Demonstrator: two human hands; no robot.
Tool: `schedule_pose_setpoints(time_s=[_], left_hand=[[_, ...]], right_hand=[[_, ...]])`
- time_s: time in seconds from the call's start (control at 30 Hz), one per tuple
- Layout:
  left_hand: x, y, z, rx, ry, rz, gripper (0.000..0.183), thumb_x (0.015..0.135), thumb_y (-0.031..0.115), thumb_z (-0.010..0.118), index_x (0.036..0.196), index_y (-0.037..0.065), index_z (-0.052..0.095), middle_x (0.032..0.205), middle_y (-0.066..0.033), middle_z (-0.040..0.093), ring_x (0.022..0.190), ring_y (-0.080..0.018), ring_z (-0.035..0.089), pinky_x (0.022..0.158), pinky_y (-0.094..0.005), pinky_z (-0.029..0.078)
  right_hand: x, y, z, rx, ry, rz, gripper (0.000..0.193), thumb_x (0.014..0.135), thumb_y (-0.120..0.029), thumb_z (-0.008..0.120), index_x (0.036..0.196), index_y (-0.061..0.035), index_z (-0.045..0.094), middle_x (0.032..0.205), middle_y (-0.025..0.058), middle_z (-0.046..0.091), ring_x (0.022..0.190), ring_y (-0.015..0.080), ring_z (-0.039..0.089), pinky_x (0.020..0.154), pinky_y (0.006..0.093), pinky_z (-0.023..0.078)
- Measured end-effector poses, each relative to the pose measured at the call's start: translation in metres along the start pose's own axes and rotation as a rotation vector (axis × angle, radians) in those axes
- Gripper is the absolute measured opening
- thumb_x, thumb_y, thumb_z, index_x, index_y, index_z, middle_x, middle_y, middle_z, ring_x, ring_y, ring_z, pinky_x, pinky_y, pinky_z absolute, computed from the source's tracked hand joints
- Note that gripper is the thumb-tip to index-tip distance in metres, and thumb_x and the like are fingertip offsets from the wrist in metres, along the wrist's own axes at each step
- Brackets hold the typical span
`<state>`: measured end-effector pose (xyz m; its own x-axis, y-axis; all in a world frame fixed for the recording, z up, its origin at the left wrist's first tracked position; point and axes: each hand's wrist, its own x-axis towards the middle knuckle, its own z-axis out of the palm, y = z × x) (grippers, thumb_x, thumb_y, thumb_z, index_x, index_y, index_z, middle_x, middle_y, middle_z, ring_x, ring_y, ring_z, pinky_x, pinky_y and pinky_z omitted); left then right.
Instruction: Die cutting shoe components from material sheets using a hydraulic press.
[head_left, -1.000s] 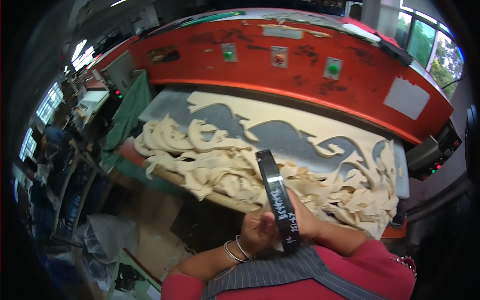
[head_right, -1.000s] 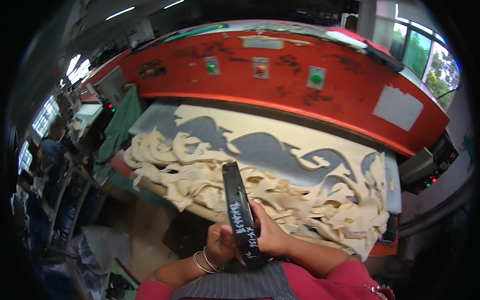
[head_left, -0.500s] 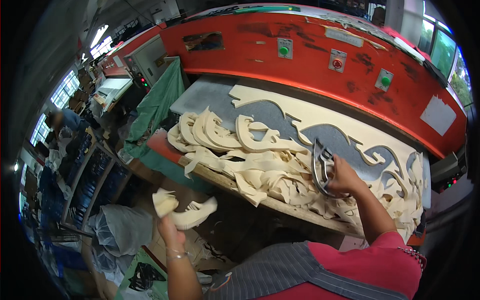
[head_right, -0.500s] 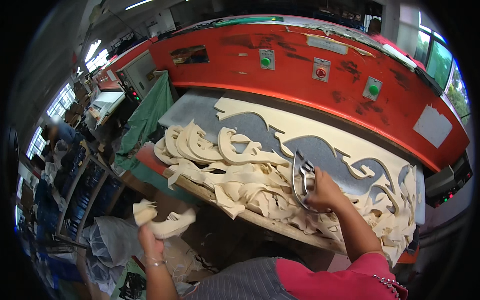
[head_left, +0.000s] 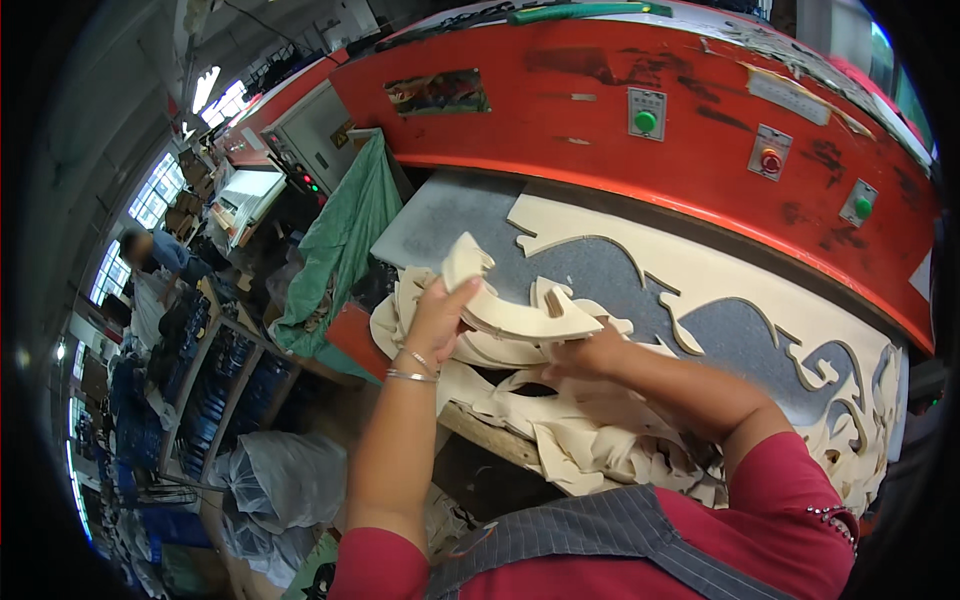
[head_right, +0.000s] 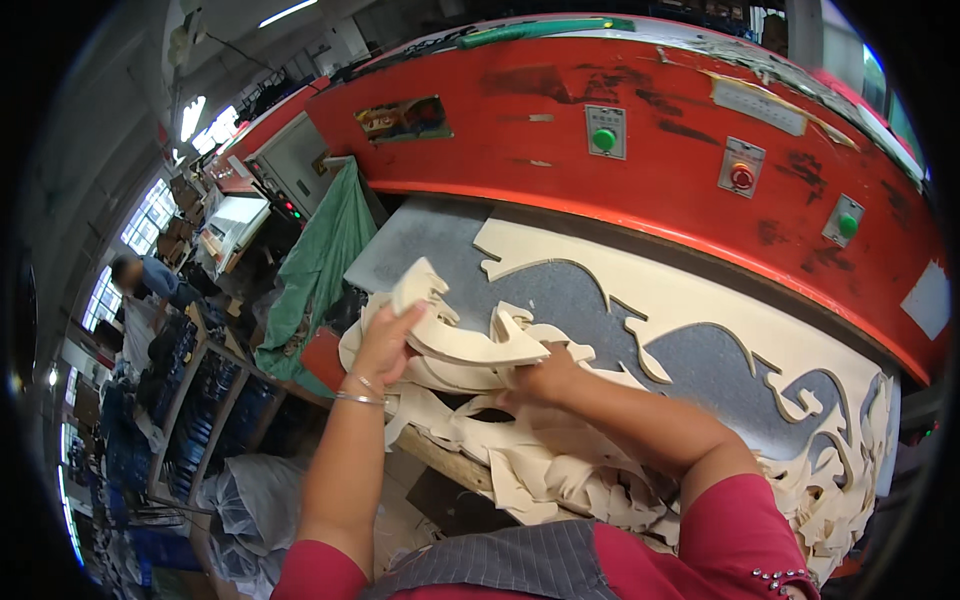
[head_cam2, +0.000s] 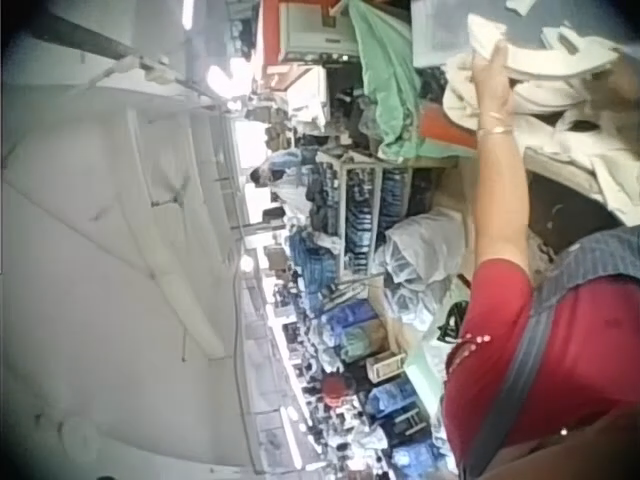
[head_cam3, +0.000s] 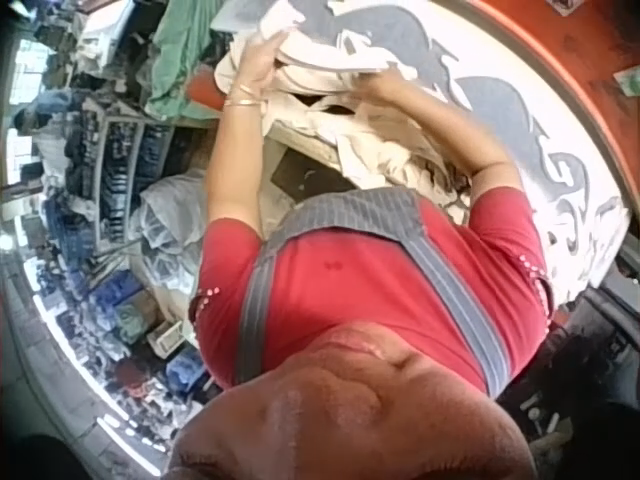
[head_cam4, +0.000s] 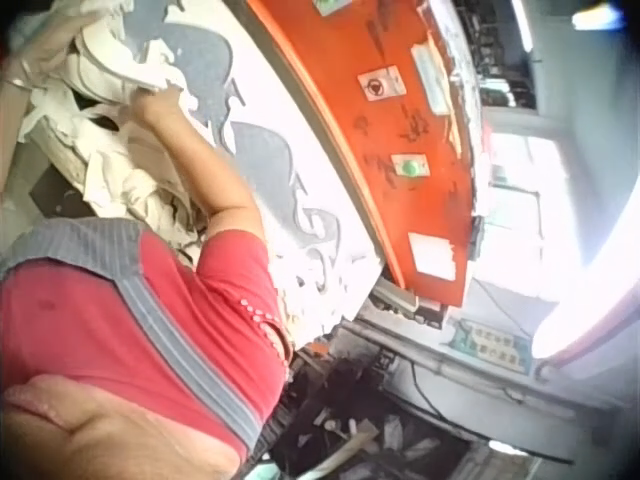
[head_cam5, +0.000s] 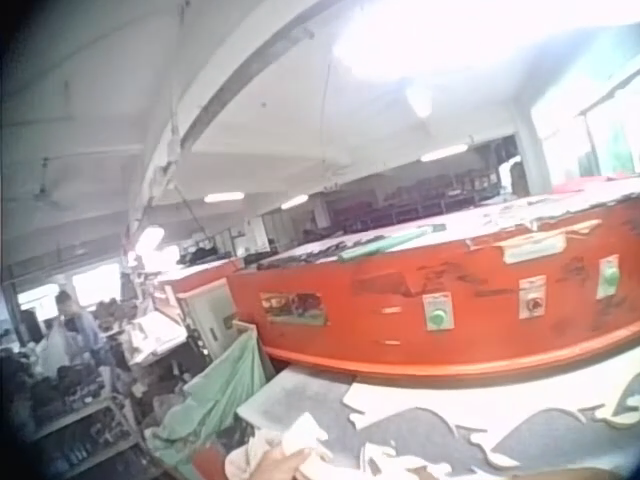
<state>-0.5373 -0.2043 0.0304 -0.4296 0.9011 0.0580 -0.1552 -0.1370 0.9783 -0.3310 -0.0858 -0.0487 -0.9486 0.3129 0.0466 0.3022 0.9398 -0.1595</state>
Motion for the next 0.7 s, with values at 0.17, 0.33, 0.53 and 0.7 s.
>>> schedule_pose_setpoints(time_s=[0.17,0.33,0.53,0.7], left_hand=[[0.022,-0.051,-0.057,0.638,0.19,-0.253,0.048,0.084,0.018,0.065,0.121,-0.005,0.047,0.097,-0.0116,0.063,0.07,-0.0159,0.063,0.048,-0.0263,0.051],[0.013,-0.041,-0.078,0.491,0.119,-0.282,0.05,0.083,0.019,0.066,0.122,-0.006,0.046,0.091,-0.0109,0.064,0.065,-0.014,0.061,0.047,-0.0257,0.05],[-0.01,-0.039,-0.175,0.705,0.509,0.029,0.035,0.083,0.024,0.066,0.107,0.0,0.061,0.08,-0.0103,0.067,0.071,-0.0165,0.062,0.066,-0.0288,0.049],[-0.001,-0.065,-0.234,1.041,0.559,0.116,0.034,0.085,0.031,0.062,0.098,0.0,0.065,0.085,-0.0142,0.067,0.081,-0.0283,0.064,0.073,-0.0393,0.049]], right_hand=[[0.004,-0.026,-0.026,0.2,-0.299,0.377,0.094,0.076,-0.034,0.066,0.144,0.0023,0.013,0.109,0.0279,0.059,0.095,0.0391,0.061,0.082,0.0432,0.049],[0.002,0.002,-0.063,0.71,-0.049,0.381,0.084,0.073,-0.021,0.069,0.139,0.0061,0.024,0.1,0.0226,0.063,0.087,0.0315,0.063,0.076,0.038,0.051],[0.0,0.0,-0.11,1.569,0.438,0.414,0.084,0.071,-0.001,0.056,0.145,0.0006,0.017,0.095,0.0145,0.062,0.072,0.0136,0.059,0.06,0.0264,0.048],[0.089,-0.064,-0.066,1.301,0.351,0.401,0.08,0.079,-0.012,0.061,0.144,-0.0014,0.016,0.109,0.0104,0.059,0.085,0.0128,0.057,0.068,0.0273,0.048]])
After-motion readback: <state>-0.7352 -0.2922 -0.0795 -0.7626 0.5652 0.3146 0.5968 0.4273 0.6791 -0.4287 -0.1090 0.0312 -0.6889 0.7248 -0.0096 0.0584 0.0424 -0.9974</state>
